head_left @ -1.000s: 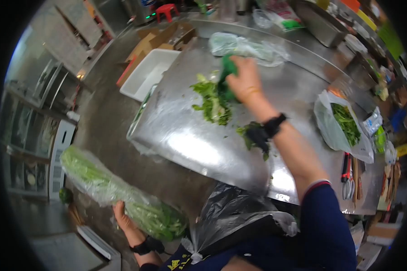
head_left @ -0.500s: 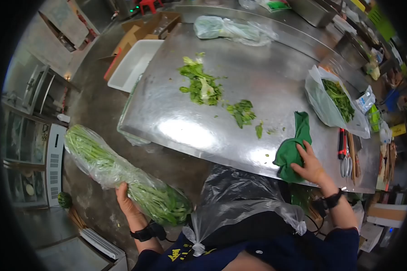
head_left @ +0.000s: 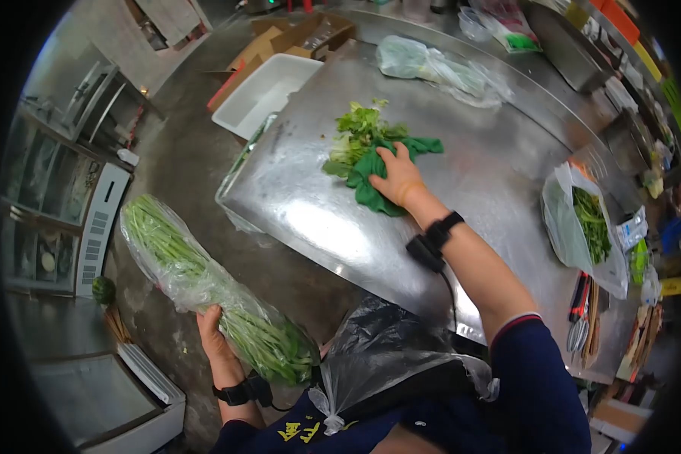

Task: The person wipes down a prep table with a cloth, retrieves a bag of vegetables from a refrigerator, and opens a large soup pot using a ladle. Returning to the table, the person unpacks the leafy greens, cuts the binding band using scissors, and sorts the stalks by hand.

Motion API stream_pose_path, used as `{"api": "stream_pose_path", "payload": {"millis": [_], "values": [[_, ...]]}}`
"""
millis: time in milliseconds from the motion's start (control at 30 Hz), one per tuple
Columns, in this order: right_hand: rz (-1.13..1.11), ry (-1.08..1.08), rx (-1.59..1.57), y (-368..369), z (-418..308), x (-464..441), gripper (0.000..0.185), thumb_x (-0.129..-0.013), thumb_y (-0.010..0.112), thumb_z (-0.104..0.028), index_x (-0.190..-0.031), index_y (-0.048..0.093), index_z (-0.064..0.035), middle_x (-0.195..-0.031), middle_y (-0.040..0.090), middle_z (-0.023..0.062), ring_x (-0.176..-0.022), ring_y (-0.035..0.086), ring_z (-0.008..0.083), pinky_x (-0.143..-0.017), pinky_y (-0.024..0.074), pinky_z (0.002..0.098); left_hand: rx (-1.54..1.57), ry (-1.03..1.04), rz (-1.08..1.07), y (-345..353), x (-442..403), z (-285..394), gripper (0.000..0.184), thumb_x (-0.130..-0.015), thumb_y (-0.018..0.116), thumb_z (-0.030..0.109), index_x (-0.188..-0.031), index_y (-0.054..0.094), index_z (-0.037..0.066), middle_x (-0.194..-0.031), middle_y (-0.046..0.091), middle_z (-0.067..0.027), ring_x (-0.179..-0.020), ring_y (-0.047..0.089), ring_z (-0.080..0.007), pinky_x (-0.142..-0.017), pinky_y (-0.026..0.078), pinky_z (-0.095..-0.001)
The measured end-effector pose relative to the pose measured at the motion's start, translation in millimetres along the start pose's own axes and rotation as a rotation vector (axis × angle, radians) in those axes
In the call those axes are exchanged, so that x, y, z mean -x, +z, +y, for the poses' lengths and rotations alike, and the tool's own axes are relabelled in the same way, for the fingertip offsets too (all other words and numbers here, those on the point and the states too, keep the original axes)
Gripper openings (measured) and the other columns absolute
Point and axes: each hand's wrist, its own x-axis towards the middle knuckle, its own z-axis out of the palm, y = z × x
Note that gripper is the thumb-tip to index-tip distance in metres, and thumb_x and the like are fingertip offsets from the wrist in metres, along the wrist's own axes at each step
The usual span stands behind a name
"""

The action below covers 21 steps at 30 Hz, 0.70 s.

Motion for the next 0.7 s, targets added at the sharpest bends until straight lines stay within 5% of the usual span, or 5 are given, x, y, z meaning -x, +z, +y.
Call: {"api": "stream_pose_path", "payload": {"millis": [133, 267, 467, 600, 700], "values": [[0.272, -0.172, -0.264, -17, -2, -55, 0.039, -0.067, 0.061, -0.019, -0.103, 0.052, -0.0096, -0.102, 0.051, 0.0166, -0.097, 0.049, 0.0339, -0.082, 0.0416, 0.0377, 0.027, 0.017, -0.013, 7, 4, 1, 0.052, -0.072, 0.059, 0.021, -0.118, 0.041, 0.005, -0.098, 0.056, -0.0109, -0.084, 0.058, -0.0249, -0.072, 0.05, -0.0371], [0.374, -0.299, -0.446, -88, -27, -37, 0.037, -0.065, 0.062, -0.015, -0.099, 0.051, -0.0069, -0.093, 0.052, 0.0152, -0.088, 0.051, 0.0309, -0.078, 0.042, 0.0351, 0.015, 0.034, 0.0, -7, 1, 5, 0.052, -0.072, 0.059, 0.019, -0.118, 0.041, 0.004, -0.1, 0.056, -0.0118, -0.085, 0.059, -0.0259, -0.072, 0.051, -0.0378], [0.054, -0.427, -0.259, -136, -67, 74, 0.038, -0.066, 0.061, -0.013, -0.1, 0.048, -0.0041, -0.096, 0.048, 0.0141, -0.089, 0.05, 0.0297, -0.078, 0.0416, 0.0339, 0.095, -0.058, -0.059, -2, -2, 5, 0.052, -0.069, 0.053, 0.008, -0.119, 0.038, 0.0, -0.102, 0.054, -0.013, -0.088, 0.058, -0.0255, -0.074, 0.05, -0.0377], [-0.284, -0.279, 0.027, -35, -24, 123, 0.039, -0.067, 0.065, -0.017, -0.102, 0.049, -0.0113, -0.104, 0.042, 0.0166, -0.091, 0.05, 0.0346, -0.078, 0.0441, 0.0383, 0.099, -0.078, -0.133, -2, -6, 1, 0.055, -0.07, 0.054, 0.01, -0.121, 0.036, 0.002, -0.103, 0.054, -0.0135, -0.088, 0.058, -0.0268, -0.074, 0.051, -0.039], [-0.225, -0.289, 0.047, 1, -38, 96, 0.035, -0.069, 0.064, -0.017, -0.102, 0.049, -0.015, -0.103, 0.042, 0.0172, -0.091, 0.05, 0.0358, -0.077, 0.0446, 0.0405, 0.06, -0.074, -0.105, -5, -5, 0, 0.058, -0.068, 0.055, 0.01, -0.122, 0.035, 0.001, -0.102, 0.053, -0.0134, -0.088, 0.058, -0.0266, -0.074, 0.051, -0.0386]]}}
